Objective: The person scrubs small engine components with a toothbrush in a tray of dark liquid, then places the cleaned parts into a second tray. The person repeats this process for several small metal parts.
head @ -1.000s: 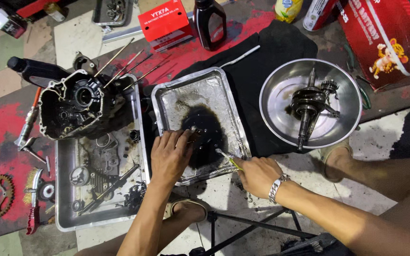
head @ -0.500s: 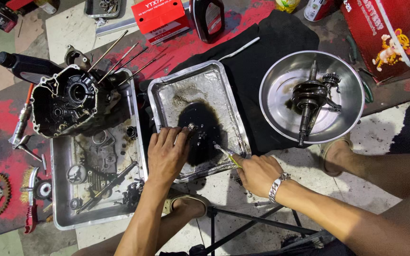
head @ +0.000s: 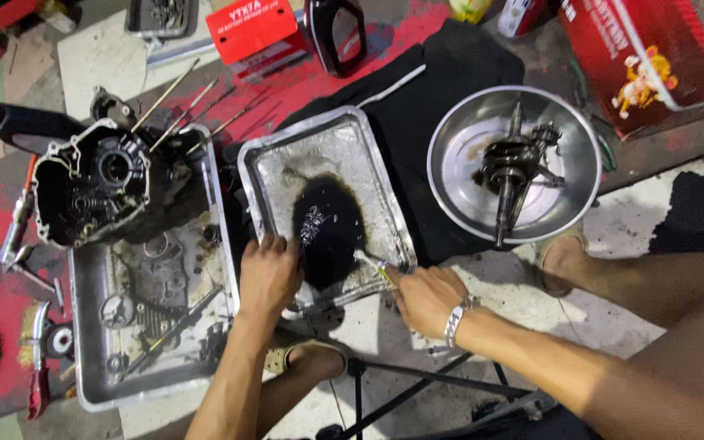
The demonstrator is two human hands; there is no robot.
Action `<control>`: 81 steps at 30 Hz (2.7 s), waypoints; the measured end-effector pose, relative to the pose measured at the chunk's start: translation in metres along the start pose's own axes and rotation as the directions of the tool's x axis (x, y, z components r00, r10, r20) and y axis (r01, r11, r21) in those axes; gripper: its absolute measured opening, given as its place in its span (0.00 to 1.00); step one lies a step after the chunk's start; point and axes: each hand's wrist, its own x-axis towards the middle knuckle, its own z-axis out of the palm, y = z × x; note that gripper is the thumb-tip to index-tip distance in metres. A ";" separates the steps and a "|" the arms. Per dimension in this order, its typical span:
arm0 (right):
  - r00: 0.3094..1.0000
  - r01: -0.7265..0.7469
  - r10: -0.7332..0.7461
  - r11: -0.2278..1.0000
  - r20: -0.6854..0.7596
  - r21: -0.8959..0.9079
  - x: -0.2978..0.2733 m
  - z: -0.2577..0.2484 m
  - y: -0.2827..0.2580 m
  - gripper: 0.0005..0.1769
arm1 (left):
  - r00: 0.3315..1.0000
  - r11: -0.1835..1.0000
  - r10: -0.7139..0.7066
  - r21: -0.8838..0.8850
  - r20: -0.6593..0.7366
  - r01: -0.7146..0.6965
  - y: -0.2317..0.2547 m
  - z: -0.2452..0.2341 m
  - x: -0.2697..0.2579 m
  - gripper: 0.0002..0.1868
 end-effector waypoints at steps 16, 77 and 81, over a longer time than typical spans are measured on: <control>0.972 0.145 -0.148 0.989 -0.182 -0.031 -0.001 0.024 0.016 0.17 | 0.980 0.722 -0.187 -0.686 -0.066 0.092 0.110 -0.009 0.084 0.20; 0.998 0.017 -0.020 0.999 -0.053 -0.040 0.015 0.018 -0.029 0.31 | 0.201 -0.004 -0.935 -0.577 0.291 0.817 -0.129 0.114 -0.036 0.20; 0.987 0.094 -0.092 0.996 -0.131 0.006 0.008 0.009 -0.030 0.31 | 0.169 -0.126 -0.918 -0.669 0.357 0.733 -0.140 0.151 -0.039 0.18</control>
